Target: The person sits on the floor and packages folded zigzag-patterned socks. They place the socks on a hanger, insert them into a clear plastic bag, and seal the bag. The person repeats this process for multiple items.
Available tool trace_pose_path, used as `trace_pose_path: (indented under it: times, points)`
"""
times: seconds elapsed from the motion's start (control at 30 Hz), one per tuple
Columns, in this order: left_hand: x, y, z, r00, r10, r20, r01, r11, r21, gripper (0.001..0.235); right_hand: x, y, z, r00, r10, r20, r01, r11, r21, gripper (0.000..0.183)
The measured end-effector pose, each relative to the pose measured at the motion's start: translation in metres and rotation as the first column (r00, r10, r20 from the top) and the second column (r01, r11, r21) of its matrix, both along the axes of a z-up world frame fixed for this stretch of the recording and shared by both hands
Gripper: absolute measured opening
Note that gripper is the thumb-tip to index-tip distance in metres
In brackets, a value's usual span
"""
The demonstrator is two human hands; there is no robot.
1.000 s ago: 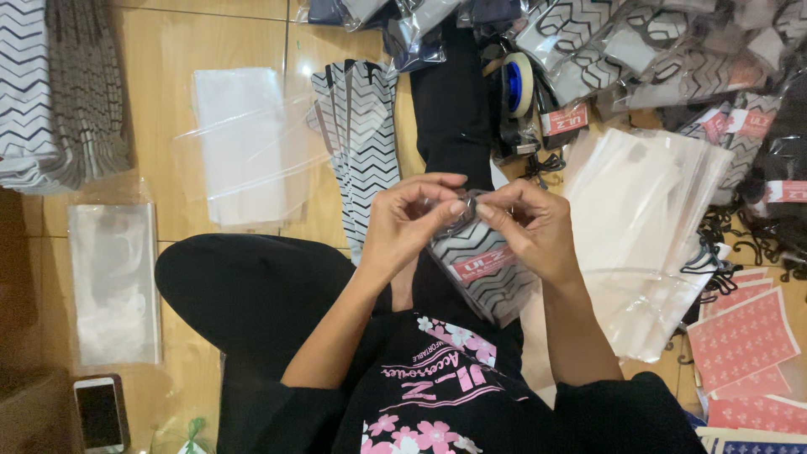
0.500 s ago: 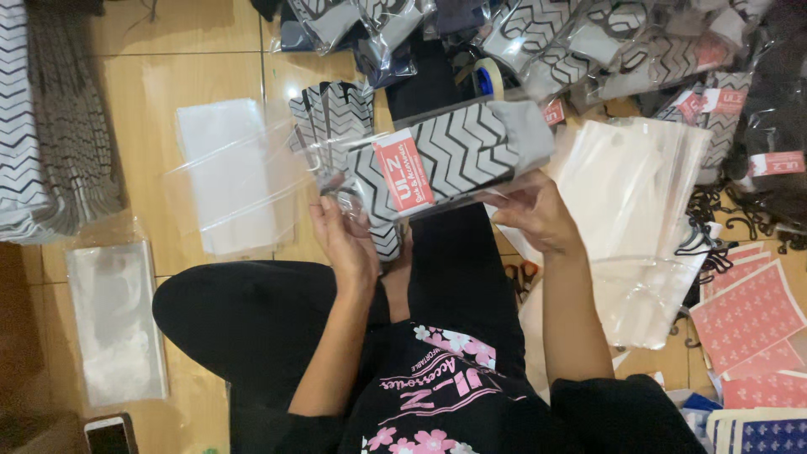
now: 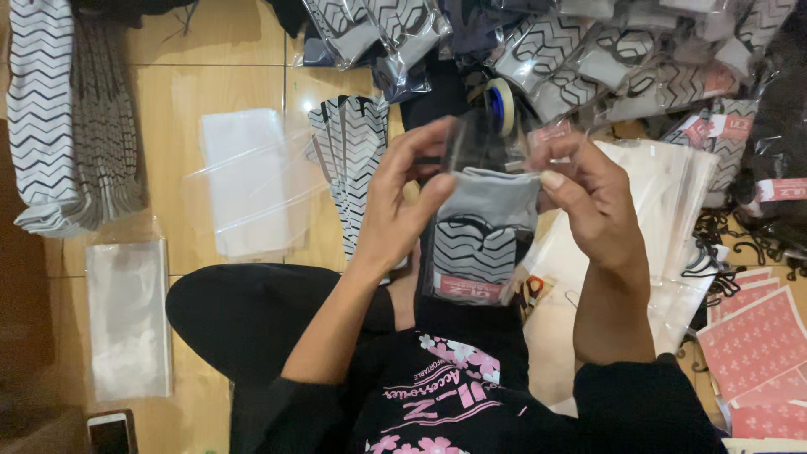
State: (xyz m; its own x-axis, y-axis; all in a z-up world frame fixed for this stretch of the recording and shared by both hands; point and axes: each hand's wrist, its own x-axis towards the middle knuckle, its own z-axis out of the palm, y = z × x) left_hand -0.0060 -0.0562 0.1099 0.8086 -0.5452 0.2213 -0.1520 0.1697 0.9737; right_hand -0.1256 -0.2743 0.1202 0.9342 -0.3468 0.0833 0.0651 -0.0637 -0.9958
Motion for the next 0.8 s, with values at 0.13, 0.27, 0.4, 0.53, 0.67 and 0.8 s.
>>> trace_pose_path:
  times: [0.13, 0.27, 0.4, 0.53, 0.67, 0.8]
  points:
    - [0.013, -0.012, 0.024, 0.978, 0.097, 0.185, -0.102, 0.995, 0.015, 0.013, 0.011, 0.025, 0.062, 0.975, 0.02, 0.221, 0.097, 0.857, -0.507, 0.015]
    - [0.009, 0.0, -0.015, 0.985, 0.049, 0.165, -0.041, 0.998, -0.047, 0.012, 0.006, -0.002, -0.007, 0.971, -0.056, 0.232, 0.125, 0.948, -0.294, 0.025]
    - [-0.023, 0.006, -0.131, 0.861, 0.245, -0.446, -0.147, 0.959, 0.243, 0.023, -0.009, 0.016, -0.157, 0.938, -0.205, -0.281, 0.262, 0.948, 0.183, 0.02]
    - [-0.04, -0.001, -0.208, 0.67, 0.433, -0.603, -0.154, 0.876, 0.458, 0.02, -0.013, 0.019, -0.202, 0.855, -0.157, -0.495, 0.274, 0.946, 0.172, 0.025]
    - [-0.026, -0.005, -0.188, 0.826, 0.452, -0.337, -0.237, 0.821, 0.52, 0.026, 0.021, -0.038, -0.224, 0.79, -0.354, -0.5, 0.352, 0.93, -0.103, 0.039]
    - [-0.026, -0.01, -0.161, 0.886, 0.406, -0.226, -0.243, 0.82, 0.518, 0.02, 0.054, -0.099, -0.314, 0.731, -0.63, -0.261, 0.499, 0.755, -0.425, 0.027]
